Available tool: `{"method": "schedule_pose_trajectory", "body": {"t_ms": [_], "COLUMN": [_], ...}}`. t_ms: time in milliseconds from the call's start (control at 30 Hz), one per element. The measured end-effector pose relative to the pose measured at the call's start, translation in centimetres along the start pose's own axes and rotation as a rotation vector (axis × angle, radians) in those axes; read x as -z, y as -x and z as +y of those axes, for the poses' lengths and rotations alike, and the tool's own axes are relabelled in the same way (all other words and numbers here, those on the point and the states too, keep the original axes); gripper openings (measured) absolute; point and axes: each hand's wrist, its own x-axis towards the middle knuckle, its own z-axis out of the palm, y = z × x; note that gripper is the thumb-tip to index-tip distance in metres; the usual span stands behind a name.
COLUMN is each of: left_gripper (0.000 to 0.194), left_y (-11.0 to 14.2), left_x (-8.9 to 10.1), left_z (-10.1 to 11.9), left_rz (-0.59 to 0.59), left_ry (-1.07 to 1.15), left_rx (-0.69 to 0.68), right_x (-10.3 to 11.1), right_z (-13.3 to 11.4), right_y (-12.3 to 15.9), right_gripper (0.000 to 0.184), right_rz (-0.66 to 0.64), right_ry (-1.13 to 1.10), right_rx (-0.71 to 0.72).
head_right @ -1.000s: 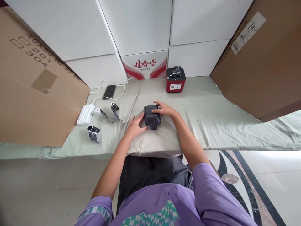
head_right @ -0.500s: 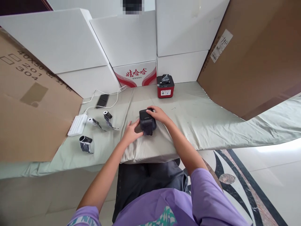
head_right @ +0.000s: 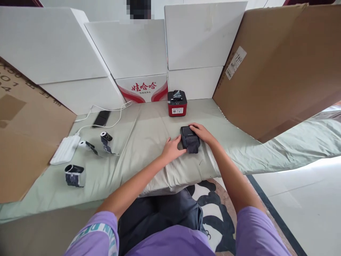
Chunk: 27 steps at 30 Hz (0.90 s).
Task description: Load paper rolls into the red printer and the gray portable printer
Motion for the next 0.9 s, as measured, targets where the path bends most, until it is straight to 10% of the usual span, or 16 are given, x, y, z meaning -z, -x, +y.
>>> {"method": "schedule_pose_trajectory", "body": {"t_ms": [167, 333, 533, 700, 900], "left_gripper": [0.085, 0.083, 0.058, 0.05, 0.058], "left_y": [-2.0, -11.4, -20.3, -17.7, -5.6], "left_x": [2.8, 6.7, 7.3, 7.5, 9.7], "left_z": [-3.4, -6.3, -5.9, -6.9, -7.1], "left_rz": [0.042, 0.34, 0.386, 0.422, 0.497], "left_ry": [0.282, 0.73, 0.926, 0.894, 0.786], "left_rx": [0.108, 0.198, 0.169, 0.059, 0.008], "right_x": [0.7, -0.1, -2.4, -3.3, -7.7], "right_z": [1.5, 1.7, 0.9, -0.9, -6.2], "right_y": [-2.9, -10.8, -16.5, -14.2, -5.9], "right_gripper": [0.055, 0.079, 0.084, 0.072, 0.072], "right_rz": [0.177, 0.233, 0.132, 0.194, 0.135], "right_ry": [-0.041, -0.214, -0.262, -0.023, -0.013], "right_rx": [-0.052, -0.046, 0.144, 0.167, 0.292]}}
